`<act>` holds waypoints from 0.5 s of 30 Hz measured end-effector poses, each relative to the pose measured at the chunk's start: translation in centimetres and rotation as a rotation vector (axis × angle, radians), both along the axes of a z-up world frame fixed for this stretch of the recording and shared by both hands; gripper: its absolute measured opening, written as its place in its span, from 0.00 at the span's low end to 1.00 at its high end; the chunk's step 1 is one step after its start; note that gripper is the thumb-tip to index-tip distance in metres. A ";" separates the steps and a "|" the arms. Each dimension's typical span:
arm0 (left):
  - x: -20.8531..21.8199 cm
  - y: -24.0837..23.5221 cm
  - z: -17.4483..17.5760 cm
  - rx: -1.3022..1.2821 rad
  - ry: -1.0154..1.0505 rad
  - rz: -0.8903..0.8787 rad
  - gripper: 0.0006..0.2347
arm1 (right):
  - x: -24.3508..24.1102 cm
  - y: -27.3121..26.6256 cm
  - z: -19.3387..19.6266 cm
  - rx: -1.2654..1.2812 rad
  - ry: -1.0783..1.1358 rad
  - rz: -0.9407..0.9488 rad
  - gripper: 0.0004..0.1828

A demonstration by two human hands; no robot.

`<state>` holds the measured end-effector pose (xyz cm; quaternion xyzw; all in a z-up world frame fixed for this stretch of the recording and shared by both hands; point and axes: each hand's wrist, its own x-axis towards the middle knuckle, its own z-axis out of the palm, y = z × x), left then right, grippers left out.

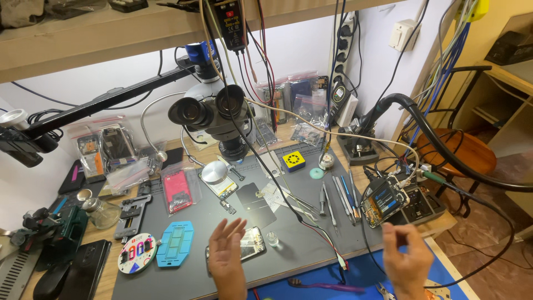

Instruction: The person handles a disassembled smartphone, connecting and disconnecting wires to the motherboard. They use tweezers to adjust small components and connectors on the device's internal circuitry.

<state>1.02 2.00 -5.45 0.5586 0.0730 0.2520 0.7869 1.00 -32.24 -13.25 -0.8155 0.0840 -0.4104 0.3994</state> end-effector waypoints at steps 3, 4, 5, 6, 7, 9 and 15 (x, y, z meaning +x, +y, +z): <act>0.2 3.0 -0.6 0.041 0.036 0.160 0.14 | -0.5 4.0 0.1 -0.038 -0.034 0.261 0.14; 0.3 4.1 -0.8 0.071 0.096 0.232 0.13 | -0.9 5.8 0.8 -0.014 -0.020 0.359 0.15; 0.7 5.4 -2.5 0.065 0.091 0.228 0.13 | -0.9 7.2 0.9 -0.020 -0.024 0.355 0.15; 1.2 6.7 -4.2 0.122 0.059 0.284 0.13 | -0.9 8.6 1.0 -0.053 -0.028 0.486 0.16; 1.7 8.1 -5.9 0.178 0.026 0.344 0.13 | -0.9 10.1 1.0 -0.086 -0.031 0.620 0.17; 1.8 8.8 -6.5 0.235 0.059 0.390 0.13 | -1.0 12.5 2.5 -0.052 -0.027 0.676 0.16; 2.1 9.8 -8.1 0.279 0.189 0.422 0.11 | 0.5 15.1 1.1 -0.060 0.085 0.814 0.19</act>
